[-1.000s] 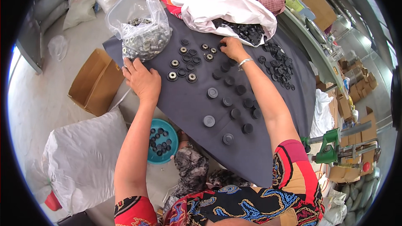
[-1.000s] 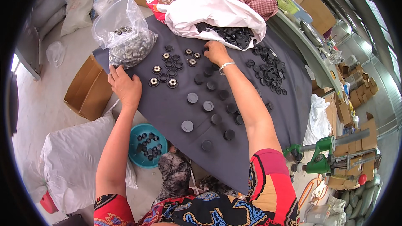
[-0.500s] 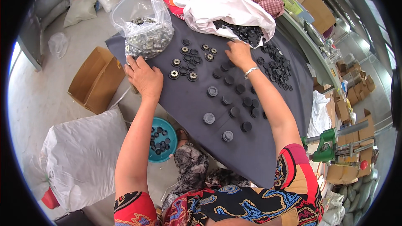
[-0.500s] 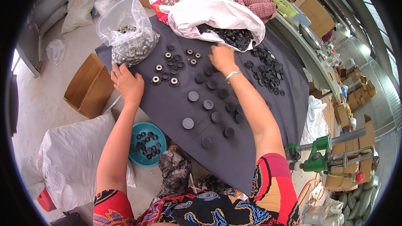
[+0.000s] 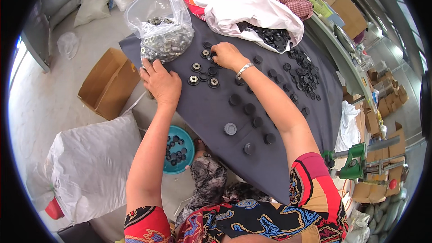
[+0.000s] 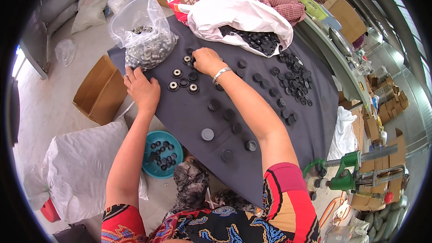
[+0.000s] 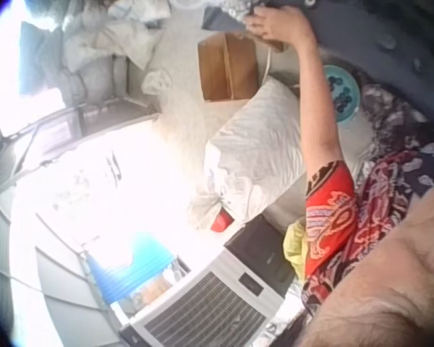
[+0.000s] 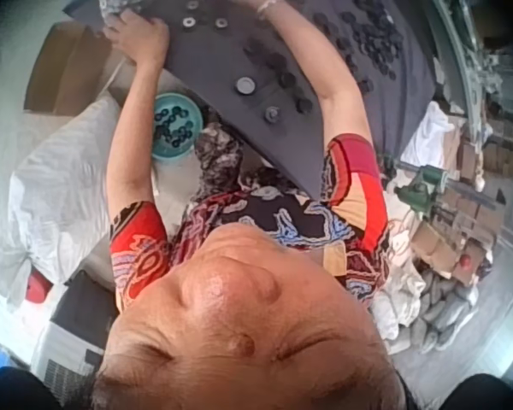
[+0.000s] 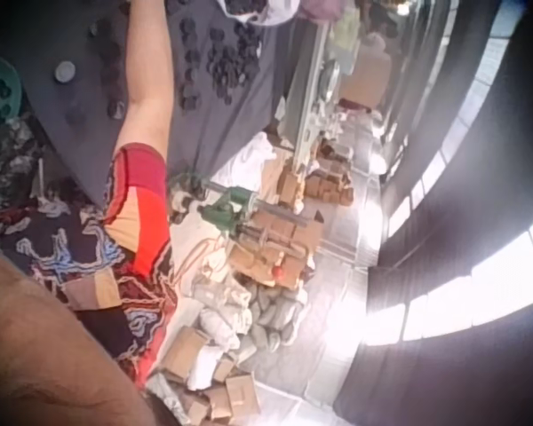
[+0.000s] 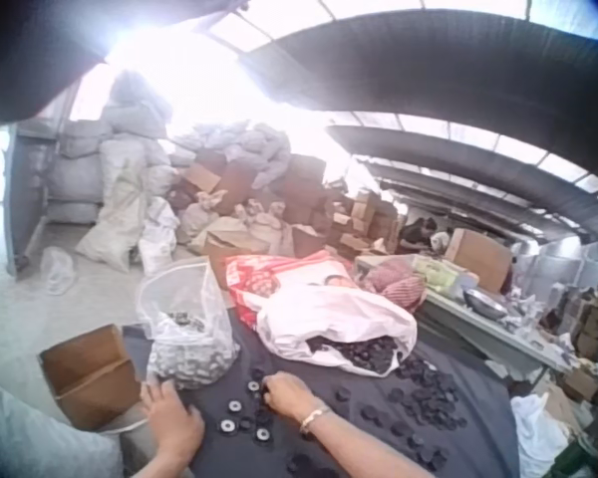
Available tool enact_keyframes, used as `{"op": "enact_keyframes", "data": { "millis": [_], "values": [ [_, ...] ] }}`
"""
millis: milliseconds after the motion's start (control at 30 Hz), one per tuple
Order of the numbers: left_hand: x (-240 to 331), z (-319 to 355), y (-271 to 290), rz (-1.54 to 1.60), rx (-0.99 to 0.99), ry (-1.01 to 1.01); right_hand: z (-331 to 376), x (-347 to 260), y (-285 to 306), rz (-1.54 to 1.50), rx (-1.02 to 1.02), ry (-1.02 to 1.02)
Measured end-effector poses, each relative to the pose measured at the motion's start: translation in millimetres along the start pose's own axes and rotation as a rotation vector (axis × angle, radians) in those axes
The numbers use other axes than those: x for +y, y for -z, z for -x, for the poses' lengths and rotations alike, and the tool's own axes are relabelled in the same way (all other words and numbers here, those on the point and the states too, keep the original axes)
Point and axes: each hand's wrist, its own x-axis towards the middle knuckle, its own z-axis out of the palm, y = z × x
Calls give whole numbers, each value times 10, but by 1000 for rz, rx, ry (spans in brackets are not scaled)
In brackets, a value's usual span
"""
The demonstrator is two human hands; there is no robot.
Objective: The person sorts and arranges black plastic snap fastener components on a gray work surface. They then use a green manual press tool to assemble the fastener parts one by one, pressing the handle to secure the pieces together.
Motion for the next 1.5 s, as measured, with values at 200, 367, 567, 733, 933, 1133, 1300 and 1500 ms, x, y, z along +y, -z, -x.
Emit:
{"op": "enact_keyframes", "data": {
  "millis": [200,367,567,733,933,1133,1300,1500],
  "values": [
    [22,4,13,12,-6,0,5,11,-36,-91,181,4],
    [-10,4,-11,11,20,-7,146,10,-50,-215,198,-65],
    [-16,-3,-24,-8,17,-2,148,150,-22,-142,89,-40],
    [22,-1,-4,6,18,-11,-2,490,195,-390,260,-105],
    [4,10,-11,-1,17,-5,147,700,235,-231,123,-273],
    [3,11,-5,-3,20,-11,192,744,150,-228,25,-266],
    [-7,13,-17,-1,27,-15,220,729,189,-194,-5,-235],
    [-15,4,-16,-10,20,-13,192,735,137,-164,7,-186]
  ]
}}
